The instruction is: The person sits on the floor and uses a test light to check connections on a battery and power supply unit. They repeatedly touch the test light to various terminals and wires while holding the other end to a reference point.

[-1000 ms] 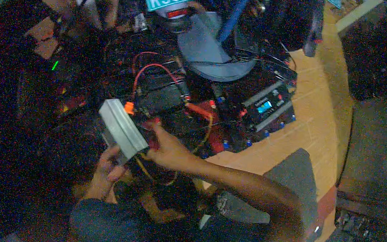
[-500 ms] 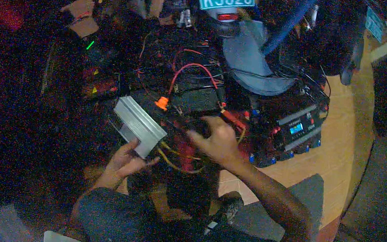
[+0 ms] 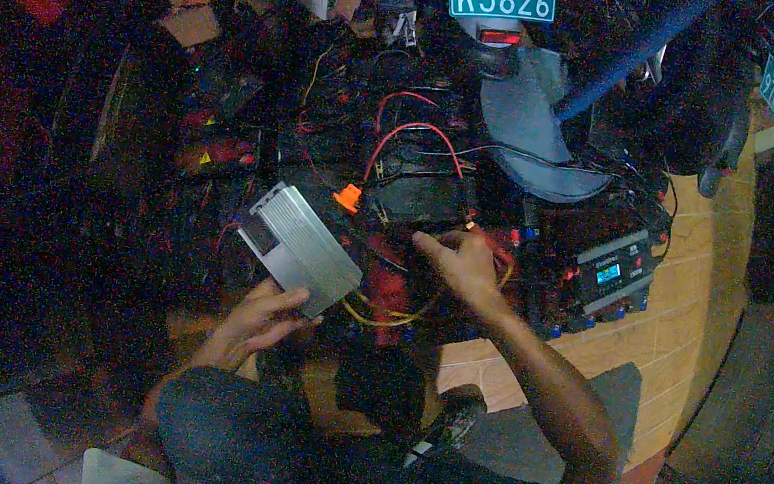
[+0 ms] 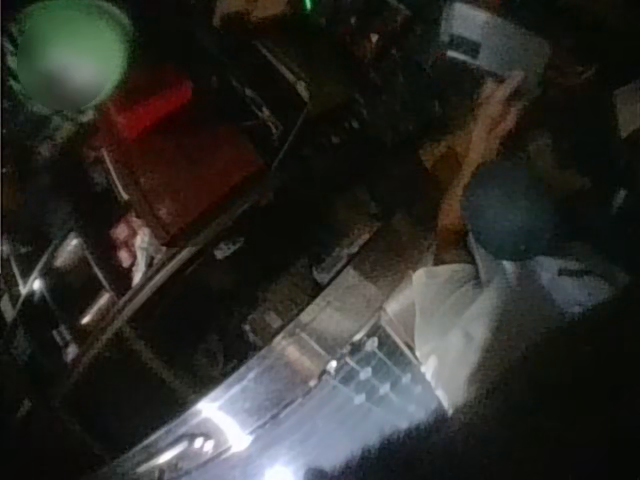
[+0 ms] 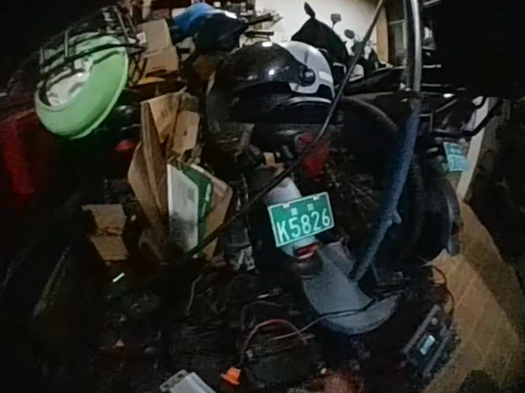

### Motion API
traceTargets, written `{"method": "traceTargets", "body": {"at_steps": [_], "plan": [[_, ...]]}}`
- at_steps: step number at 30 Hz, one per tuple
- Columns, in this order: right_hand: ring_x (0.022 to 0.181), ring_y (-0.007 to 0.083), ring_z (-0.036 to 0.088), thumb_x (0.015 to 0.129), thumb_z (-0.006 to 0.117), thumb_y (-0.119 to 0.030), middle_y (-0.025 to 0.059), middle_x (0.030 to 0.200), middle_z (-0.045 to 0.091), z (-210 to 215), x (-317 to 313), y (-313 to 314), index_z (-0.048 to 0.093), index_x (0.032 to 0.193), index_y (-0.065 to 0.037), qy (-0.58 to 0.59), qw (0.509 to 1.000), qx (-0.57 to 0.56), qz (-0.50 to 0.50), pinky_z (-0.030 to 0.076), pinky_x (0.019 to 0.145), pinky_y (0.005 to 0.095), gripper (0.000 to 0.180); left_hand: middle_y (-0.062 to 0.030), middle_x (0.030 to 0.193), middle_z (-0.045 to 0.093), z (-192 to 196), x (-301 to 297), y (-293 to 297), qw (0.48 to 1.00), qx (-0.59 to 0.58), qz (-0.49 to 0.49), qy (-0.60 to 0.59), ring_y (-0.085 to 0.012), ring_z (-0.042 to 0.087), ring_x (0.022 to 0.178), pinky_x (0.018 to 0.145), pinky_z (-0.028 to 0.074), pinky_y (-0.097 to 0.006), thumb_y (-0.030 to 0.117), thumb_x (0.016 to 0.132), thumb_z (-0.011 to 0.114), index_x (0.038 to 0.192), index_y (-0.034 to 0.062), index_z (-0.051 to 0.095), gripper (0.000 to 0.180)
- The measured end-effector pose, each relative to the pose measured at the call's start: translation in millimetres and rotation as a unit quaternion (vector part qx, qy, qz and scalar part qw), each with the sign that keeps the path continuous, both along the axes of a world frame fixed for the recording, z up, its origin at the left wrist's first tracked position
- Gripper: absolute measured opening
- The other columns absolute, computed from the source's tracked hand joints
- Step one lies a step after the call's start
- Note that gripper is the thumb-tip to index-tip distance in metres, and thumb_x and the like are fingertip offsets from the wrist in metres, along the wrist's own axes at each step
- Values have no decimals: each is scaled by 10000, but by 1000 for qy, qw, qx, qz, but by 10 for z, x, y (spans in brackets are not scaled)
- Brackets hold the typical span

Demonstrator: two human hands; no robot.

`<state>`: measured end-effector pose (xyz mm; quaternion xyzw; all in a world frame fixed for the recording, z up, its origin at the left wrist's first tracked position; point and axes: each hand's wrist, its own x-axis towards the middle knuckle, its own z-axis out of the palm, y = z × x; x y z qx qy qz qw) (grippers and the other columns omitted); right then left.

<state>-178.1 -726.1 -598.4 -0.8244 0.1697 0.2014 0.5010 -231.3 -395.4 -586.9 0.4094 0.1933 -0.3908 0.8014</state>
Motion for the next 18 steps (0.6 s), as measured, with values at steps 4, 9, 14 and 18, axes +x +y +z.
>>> {"method": "traceTargets", "body": {"at_steps": [4,9,14,18], "plan": [[696,141,654,921,747,-398,104,828,740,83,76,13,762,1093,51,-47,992,-100,64,530,652,335,481,-142,1356,616,43,12,-34,1000,15,-16,12,-292,613,1241,997,563,-468,160,982,719,1432,22,507,517],[706,135,657,922,744,-384,102,879,752,129,135,23,750,1153,54,-31,992,-90,77,544,652,320,495,-163,1366,636,-36,17,-32,999,-33,-35,1,-309,655,1205,982,564,-429,213,1027,662,1442,16,522,480],[715,111,638,937,737,-375,85,935,751,-12,142,-60,723,1214,58,21,998,1,54,526,633,284,514,-133,1354,649,-106,23,-33,997,-49,-62,10,-294,663,1197,950,553,-406,239,1033,658,1434,54,539,457],[734,112,638,944,744,-400,89,977,746,-180,147,-100,707,1230,59,8,999,-10,49,530,658,281,542,-110,1344,655,-132,30,-66,996,-43,-72,16,-278,666,1192,957,536,-423,253,1032,663,1427,92,547,443]]}}
